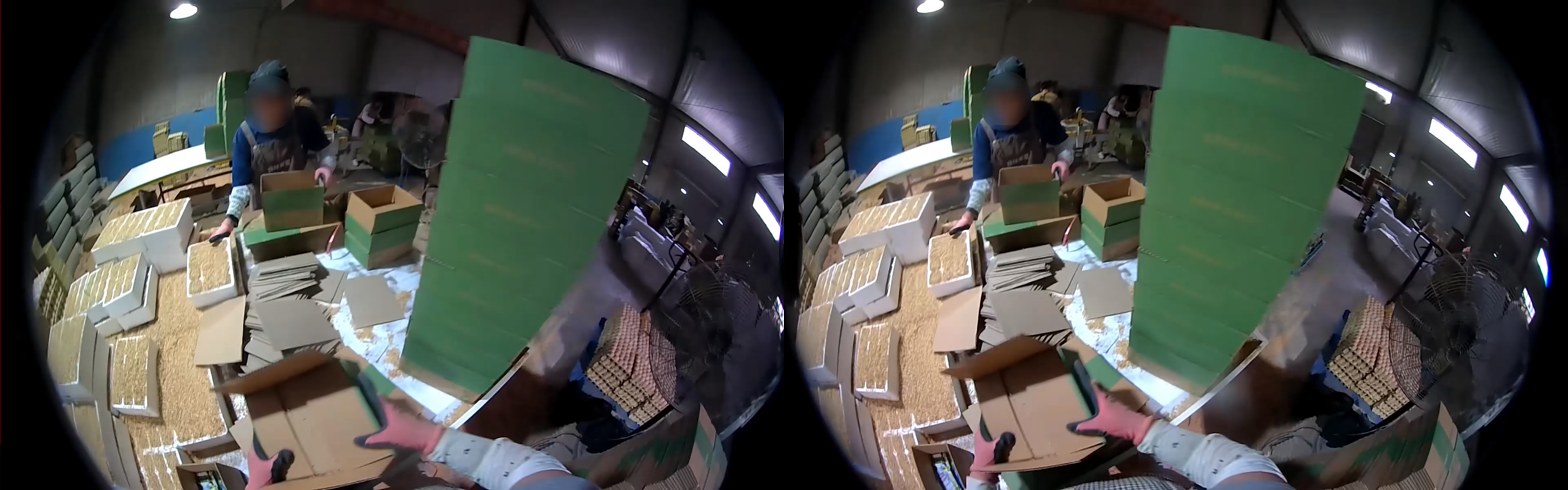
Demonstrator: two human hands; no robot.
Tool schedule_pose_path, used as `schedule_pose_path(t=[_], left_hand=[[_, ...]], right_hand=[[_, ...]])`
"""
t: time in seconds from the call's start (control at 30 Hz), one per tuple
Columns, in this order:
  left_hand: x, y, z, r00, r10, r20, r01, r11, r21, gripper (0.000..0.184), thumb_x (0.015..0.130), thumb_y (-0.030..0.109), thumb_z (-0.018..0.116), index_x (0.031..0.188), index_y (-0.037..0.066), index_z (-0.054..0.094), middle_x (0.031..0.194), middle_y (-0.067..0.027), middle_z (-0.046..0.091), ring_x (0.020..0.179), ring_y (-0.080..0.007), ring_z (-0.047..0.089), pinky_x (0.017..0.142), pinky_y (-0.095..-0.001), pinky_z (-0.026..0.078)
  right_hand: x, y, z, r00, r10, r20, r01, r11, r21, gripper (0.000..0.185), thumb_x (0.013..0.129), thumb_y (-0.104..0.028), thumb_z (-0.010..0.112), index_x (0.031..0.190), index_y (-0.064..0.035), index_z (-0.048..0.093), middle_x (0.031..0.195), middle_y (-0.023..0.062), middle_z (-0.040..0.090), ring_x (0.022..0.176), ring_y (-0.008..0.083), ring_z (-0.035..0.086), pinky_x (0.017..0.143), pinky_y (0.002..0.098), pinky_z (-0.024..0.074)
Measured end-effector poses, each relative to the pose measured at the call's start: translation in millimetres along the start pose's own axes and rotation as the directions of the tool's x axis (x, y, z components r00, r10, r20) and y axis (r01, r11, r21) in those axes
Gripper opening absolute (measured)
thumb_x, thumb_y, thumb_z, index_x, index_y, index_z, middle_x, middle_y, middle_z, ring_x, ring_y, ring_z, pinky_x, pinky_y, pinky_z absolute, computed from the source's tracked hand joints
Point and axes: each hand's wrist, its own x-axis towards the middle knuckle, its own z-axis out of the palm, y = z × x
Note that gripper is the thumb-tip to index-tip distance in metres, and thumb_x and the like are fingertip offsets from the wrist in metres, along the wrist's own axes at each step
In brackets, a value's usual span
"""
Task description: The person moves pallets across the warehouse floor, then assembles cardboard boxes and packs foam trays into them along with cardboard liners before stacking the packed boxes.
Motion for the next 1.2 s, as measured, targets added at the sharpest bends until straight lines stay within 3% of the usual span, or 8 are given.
schedule_pose_path(t=[0.2, 0.33, 0.4, 0.47, 0.73, 0.8, 1.0, 1.2], left_hand=[[145.1, 210.2, 154.5, 0.797, 0.469, 0.38, -0.376, 0.878, -0.296, 0.048, 0.084, 0.019, 0.061, 0.125, 0.0, 0.044, 0.105, -0.01, 0.06, 0.091, -0.016, 0.06, 0.075, -0.0285, 0.05], [210.0, 384.6, 286.3, 0.342, 0.868, 0.36, -0.94, 0.32, 0.122, 0.041, 0.095, 0.024, 0.042, 0.13, 0.003, 0.042, 0.116, -0.0078, 0.056, 0.106, -0.0179, 0.054, 0.085, -0.0283, 0.045], [226.7, 405.6, 341.1, 0.199, 0.971, 0.136, -0.885, 0.237, -0.4, 0.042, 0.092, 0.023, 0.05, 0.129, 0.002, 0.044, 0.113, -0.0059, 0.058, 0.104, -0.015, 0.054, 0.086, -0.0257, 0.043], [246.0, 412.6, 370.9, 0.485, 0.795, 0.365, -0.613, 0.606, -0.506, 0.047, 0.088, 0.025, 0.059, 0.126, 0.001, 0.047, 0.106, -0.0026, 0.059, 0.097, -0.0099, 0.054, 0.081, -0.0224, 0.043], [272.5, 394.0, 392.8, 0.52, 0.842, 0.144, -0.791, 0.538, -0.292, 0.042, 0.093, 0.029, 0.049, 0.126, 0.004, 0.047, 0.112, -0.005, 0.057, 0.096, -0.0134, 0.054, 0.079, -0.0259, 0.044], [273.3, 396.1, 391.3, 0.533, 0.836, 0.13, -0.8, 0.548, -0.245, 0.044, 0.095, 0.029, 0.045, 0.128, 0.001, 0.045, 0.125, -0.0076, 0.051, 0.112, -0.0152, 0.047, 0.096, -0.0274, 0.035], [255.7, 392.1, 406.8, 0.494, 0.87, -0.01, -0.87, 0.494, 0.006, 0.037, 0.094, 0.029, 0.049, 0.115, 0.0, 0.058, 0.088, 0.0044, 0.058, 0.076, -0.0042, 0.047, 0.067, -0.0195, 0.041], [266.8, 260.9, 324.2, 0.786, 0.37, 0.494, -0.513, 0.837, 0.19, 0.032, 0.093, 0.033, 0.045, 0.101, 0.007, 0.06, 0.084, -0.001, 0.057, 0.073, -0.0115, 0.052, 0.067, -0.0248, 0.042]], right_hand=[[-48.5, -260.1, -127.6, 0.805, -0.373, -0.462, 0.363, 0.925, -0.114, 0.095, 0.066, -0.021, 0.078, 0.141, -0.0036, 0.022, 0.14, 0.0138, 0.032, 0.128, 0.0224, 0.032, 0.108, 0.034, 0.0234], [-65.5, -389.7, -227.9, 0.535, -0.754, -0.382, 0.441, 0.635, -0.635, 0.087, 0.069, -0.024, 0.074, 0.139, -0.0039, 0.026, 0.138, 0.0135, 0.035, 0.126, 0.0223, 0.034, 0.107, 0.0342, 0.0254], [-59.3, -428.0, -276.8, 0.483, -0.807, -0.341, 0.324, 0.526, -0.786, 0.083, 0.071, -0.025, 0.071, 0.138, -0.0041, 0.027, 0.136, 0.0133, 0.036, 0.125, 0.0223, 0.035, 0.106, 0.0343, 0.0264], [-47.7, -440.8, -321.4, 0.491, -0.808, -0.325, 0.175, 0.457, -0.872, 0.079, 0.072, -0.026, 0.069, 0.137, -0.0043, 0.029, 0.135, 0.0132, 0.038, 0.124, 0.0223, 0.036, 0.105, 0.0344, 0.0274], [-41.1, -401.1, -427.9, 0.571, -0.73, -0.375, -0.002, 0.456, -0.89, 0.065, 0.079, -0.032, 0.06, 0.133, -0.0051, 0.036, 0.13, 0.0126, 0.043, 0.121, 0.0221, 0.04, 0.102, 0.0347, 0.0315], [-36.6, -389.1, -452.2, 0.563, -0.733, -0.381, 0.044, 0.487, -0.872, 0.062, 0.081, -0.033, 0.057, 0.132, -0.0053, 0.037, 0.129, 0.0125, 0.045, 0.12, 0.022, 0.041, 0.101, 0.0348, 0.0325], [23.1, -311.2, -514.4, 0.507, -0.741, -0.44, 0.318, 0.635, -0.704, 0.054, 0.086, -0.038, 0.05, 0.129, -0.0059, 0.042, 0.125, 0.012, 0.049, 0.117, 0.0219, 0.045, 0.099, 0.0351, 0.0355], [35.1, -201.9, -545.8, 0.566, -0.6, -0.566, 0.752, 0.657, 0.055, 0.05, 0.091, -0.042, 0.043, 0.126, -0.0065, 0.047, 0.122, 0.0116, 0.053, 0.114, 0.0217, 0.048, 0.097, 0.0354, 0.0386]])
